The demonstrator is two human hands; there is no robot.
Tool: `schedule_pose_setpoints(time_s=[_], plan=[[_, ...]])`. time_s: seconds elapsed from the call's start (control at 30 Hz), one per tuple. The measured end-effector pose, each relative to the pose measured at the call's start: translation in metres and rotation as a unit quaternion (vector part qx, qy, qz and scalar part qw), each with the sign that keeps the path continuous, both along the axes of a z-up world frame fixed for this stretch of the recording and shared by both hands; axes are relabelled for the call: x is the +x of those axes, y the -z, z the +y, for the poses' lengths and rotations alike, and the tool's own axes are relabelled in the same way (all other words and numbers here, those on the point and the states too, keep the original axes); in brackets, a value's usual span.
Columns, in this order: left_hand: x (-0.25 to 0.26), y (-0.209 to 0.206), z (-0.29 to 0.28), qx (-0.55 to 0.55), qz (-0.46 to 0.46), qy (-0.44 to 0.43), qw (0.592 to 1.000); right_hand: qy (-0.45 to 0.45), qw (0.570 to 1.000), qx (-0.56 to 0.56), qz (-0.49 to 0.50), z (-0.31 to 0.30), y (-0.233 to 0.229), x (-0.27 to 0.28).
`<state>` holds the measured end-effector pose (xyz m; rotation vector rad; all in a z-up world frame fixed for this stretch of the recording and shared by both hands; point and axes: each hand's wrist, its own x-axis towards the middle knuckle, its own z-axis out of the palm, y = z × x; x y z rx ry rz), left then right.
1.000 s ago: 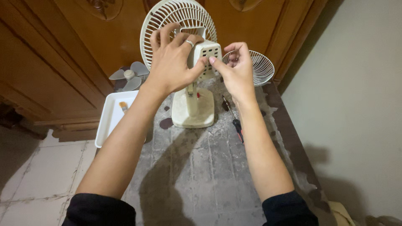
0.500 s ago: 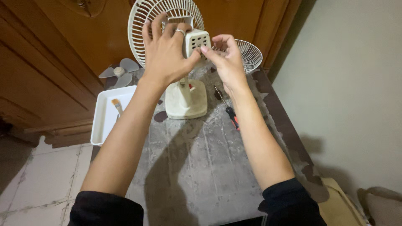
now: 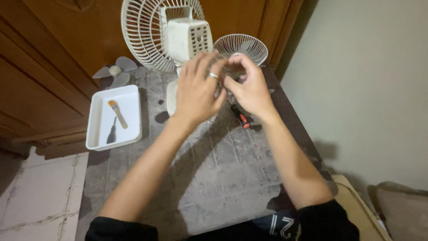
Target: The person reassembles a disassembled electric fan by hand. They place the fan blade onto the motor shaft, secure it, then attach the front wire grille and align it with the base. Finally, they use a small brush to wipe the grille surface.
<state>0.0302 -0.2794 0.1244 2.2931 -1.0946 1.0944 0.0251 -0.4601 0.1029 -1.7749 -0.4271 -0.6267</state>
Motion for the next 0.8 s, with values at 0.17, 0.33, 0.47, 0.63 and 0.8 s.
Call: schedule_pose_setpoints(time_s=[0.17,0.33,0.47,0.63,0.8], plan=[[-0.010,0.049,-0.021,0.015,0.103,0.030,0.994,0.039,0.991,-0.079,0.100,-0.040,0.035,-0.027],[-0.001,0.105,-0.035,0.060,0.199,0.020,0.978,0.098,0.968,-0.185,0.141,-0.061,0.075,-0.037],[0.002,0.139,-0.043,0.060,0.217,0.030,0.974,0.116,0.952,-0.260,0.117,-0.051,0.107,-0.044],[0.003,0.157,-0.047,0.037,0.239,0.029,0.970,0.155,0.940,-0.290,0.090,-0.037,0.129,-0.039],[-0.002,0.160,-0.050,0.029,0.245,0.007,0.969,0.178,0.936,-0.289,0.093,-0.033,0.133,-0.036]])
